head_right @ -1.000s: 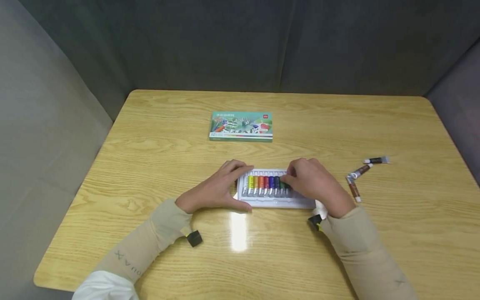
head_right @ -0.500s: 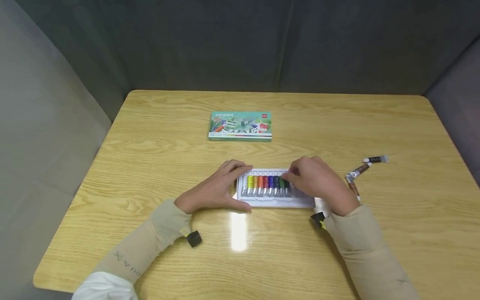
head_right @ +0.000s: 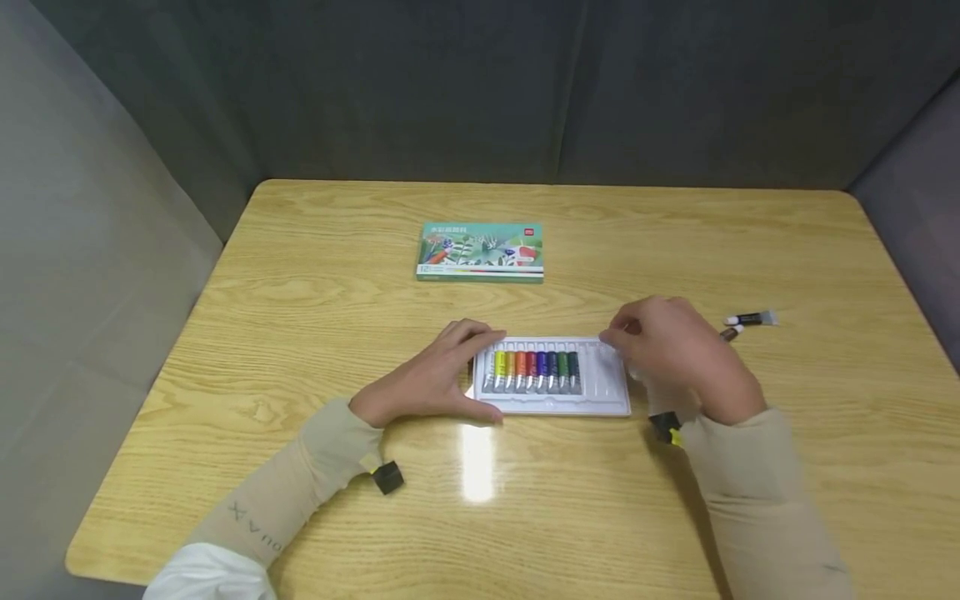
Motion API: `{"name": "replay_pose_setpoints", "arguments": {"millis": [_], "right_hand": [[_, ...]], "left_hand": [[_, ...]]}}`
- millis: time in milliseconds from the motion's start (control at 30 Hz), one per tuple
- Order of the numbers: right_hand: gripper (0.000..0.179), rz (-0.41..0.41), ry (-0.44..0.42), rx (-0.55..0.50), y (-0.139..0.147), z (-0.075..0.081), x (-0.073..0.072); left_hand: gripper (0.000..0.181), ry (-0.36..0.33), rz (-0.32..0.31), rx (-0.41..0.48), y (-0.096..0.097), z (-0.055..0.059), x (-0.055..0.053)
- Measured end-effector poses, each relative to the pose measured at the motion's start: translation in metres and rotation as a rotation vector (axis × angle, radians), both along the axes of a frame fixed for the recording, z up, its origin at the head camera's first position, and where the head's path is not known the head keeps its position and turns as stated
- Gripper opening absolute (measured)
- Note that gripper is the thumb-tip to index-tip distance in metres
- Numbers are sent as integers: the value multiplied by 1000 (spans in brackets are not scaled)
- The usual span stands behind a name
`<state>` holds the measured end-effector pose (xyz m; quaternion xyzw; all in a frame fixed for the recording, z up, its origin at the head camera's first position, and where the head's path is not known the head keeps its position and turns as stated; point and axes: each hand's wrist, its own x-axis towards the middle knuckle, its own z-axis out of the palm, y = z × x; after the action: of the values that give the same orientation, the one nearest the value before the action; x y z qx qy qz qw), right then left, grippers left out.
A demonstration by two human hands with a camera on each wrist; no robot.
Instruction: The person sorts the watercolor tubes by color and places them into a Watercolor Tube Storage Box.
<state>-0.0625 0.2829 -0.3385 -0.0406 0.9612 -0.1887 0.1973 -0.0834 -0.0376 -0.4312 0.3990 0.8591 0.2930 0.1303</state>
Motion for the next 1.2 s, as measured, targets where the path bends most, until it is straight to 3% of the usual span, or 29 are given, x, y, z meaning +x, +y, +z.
{"name": "replay_pose_setpoints", "arguments": {"millis": [367, 1200], "right_hand": [[46, -7, 2, 23, 30, 8, 0], [58, -82, -32, 65, 77, 18, 1]], "left_hand": [[112, -4, 5, -9, 1, 2, 0], [112, -12, 10, -8, 1, 3, 1]]}}
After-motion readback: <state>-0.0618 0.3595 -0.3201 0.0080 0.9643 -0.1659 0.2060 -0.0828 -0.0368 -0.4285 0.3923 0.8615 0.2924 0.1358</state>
